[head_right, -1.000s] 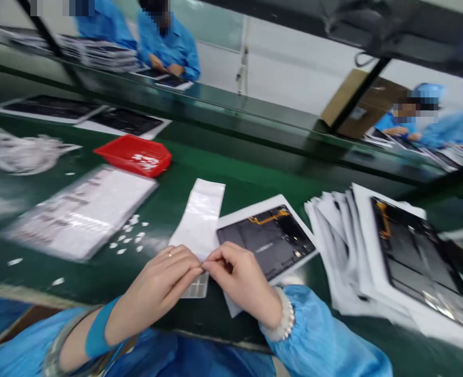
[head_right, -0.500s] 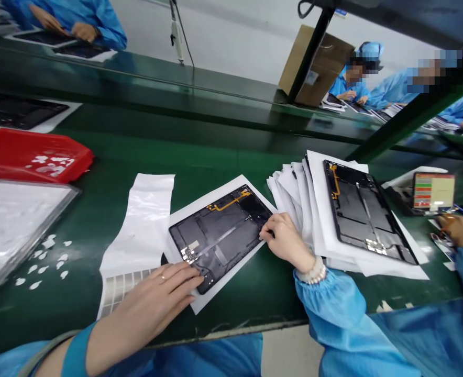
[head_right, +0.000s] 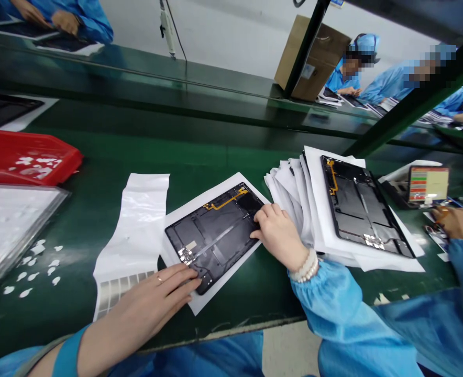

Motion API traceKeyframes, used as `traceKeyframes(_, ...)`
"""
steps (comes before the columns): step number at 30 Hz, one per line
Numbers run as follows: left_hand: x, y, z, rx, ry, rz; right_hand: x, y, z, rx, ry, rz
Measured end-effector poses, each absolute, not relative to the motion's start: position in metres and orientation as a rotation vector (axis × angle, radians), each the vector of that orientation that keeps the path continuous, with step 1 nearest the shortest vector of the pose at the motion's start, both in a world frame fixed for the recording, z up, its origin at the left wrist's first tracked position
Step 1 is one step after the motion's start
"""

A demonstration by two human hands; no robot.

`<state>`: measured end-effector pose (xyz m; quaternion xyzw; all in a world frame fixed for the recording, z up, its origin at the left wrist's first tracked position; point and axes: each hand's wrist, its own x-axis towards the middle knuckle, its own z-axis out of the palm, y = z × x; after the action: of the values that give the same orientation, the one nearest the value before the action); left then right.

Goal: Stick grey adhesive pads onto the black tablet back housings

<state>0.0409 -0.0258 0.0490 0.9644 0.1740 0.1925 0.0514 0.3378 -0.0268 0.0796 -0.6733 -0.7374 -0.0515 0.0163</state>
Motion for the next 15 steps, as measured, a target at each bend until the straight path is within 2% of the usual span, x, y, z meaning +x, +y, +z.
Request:
traceKeyframes(4,0.034,-0.023,0.044,2.956,0.454,0.553,0.355,0.001,0.066,-2.268,-1.912,-0.163)
traceKeyframes(8,0.028,-0.025,0.038,2.962,0.439,0.523,0.352,0.019,0.062,-2.319,-1.906,-0.044)
traceKeyframes(15,0.026,-0.022,0.032,3.070,0.634,0.371,0.344,0.073,0.104,-2.393,-1.505,-0.159)
